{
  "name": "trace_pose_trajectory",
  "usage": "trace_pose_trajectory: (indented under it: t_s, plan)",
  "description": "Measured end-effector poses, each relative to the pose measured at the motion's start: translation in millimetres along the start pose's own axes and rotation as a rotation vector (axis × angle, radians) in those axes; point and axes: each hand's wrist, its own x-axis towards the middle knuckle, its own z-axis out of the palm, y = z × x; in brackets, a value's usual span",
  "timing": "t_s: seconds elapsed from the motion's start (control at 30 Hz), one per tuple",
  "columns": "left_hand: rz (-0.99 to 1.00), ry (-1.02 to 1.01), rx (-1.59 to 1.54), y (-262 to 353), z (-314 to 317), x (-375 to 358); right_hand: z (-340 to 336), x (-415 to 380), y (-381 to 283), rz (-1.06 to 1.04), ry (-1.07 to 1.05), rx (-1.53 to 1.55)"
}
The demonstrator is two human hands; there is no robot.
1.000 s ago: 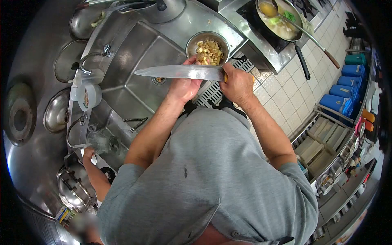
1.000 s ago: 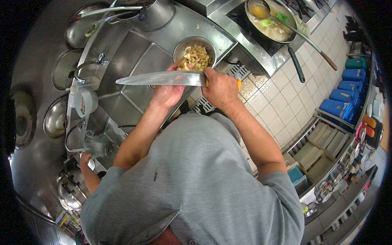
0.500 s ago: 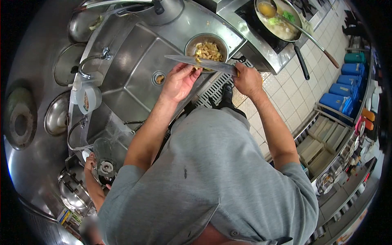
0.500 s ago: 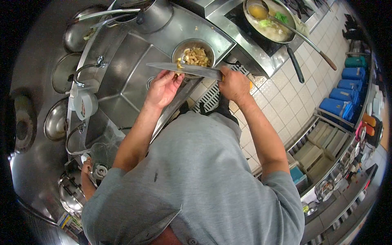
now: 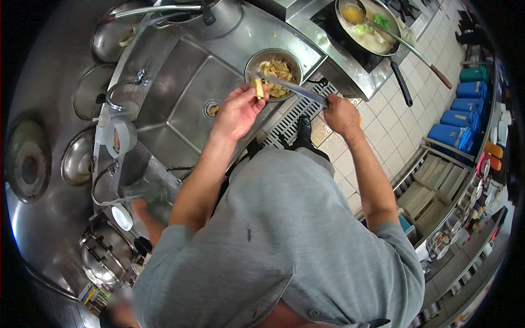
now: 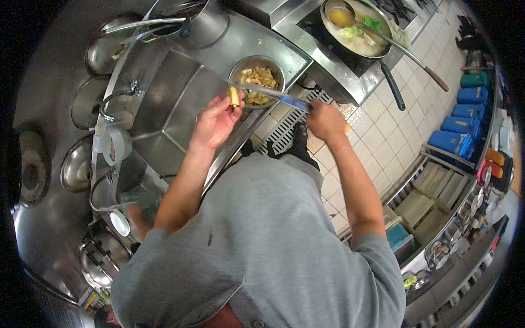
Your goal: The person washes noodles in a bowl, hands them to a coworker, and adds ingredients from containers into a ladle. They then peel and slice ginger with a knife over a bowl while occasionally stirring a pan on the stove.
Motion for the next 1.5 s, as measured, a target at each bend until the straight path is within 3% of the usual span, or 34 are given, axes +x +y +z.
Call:
trace_pose_trajectory:
  t_s: [0.1, 0.37, 0.43, 0.57, 1.0, 1.1, 1.17, 1.23, 1.27, 1.3, 1.5]
  plan:
    - [0.057, 0.065, 0.132, 13.2, 13.8, -7.7, -2.0, -1.5, 18.7, -0.012, -0.011, 0.055]
    - [0.058, -0.061, 0.149, -12.2, -11.8, 3.4, -28.0, -21.6, -63.2, -0.218, 0.177, 0.174]
    - [0.087, -0.119, -0.019, -21.4, -10.9, 3.0, -29.6, -28.0, -83.9, -0.254, 0.163, 0.155]
    - [0.098, -0.031, -0.006, -24.7, 6.1, -1.8, -26.5, -28.3, -95.0, -0.275, 0.128, 0.119]
    - [0.031, 0.125, 0.023, 3.1, -18.0, -13.1, -2.9, 0.0, -31.1, -0.144, 0.001, -0.032]
    - [0.064, -0.028, -0.042, -9.5, -49.5, -0.9, 16.6, 8.4, -10.3, -0.139, -0.052, -0.01]
    - [0.032, 0.042, -0.039, -13.4, -45.9, -1.4, 25.0, 7.0, -1.4, -0.187, -0.176, -0.09]
    - [0.031, 0.143, 0.033, -19.1, -24.0, 0.0, 30.2, -1.9, -5.0, -0.173, 0.01, 0.058]
    - [0.023, 0.191, 0.035, -21.0, -10.0, 3.3, -16.9, -21.5, -31.2, -0.109, -0.036, 0.116]
    - [-0.027, 0.006, 0.044, -23.7, -23.1, 7.2, -22.6, -20.2, -35.1, -0.128, -0.079, 0.126]
    - [-0.078, 0.04, 0.074, -1.0, -0.1, -4.8, -22.3, -5.9, -10.7, -0.037, -0.108, 0.098]
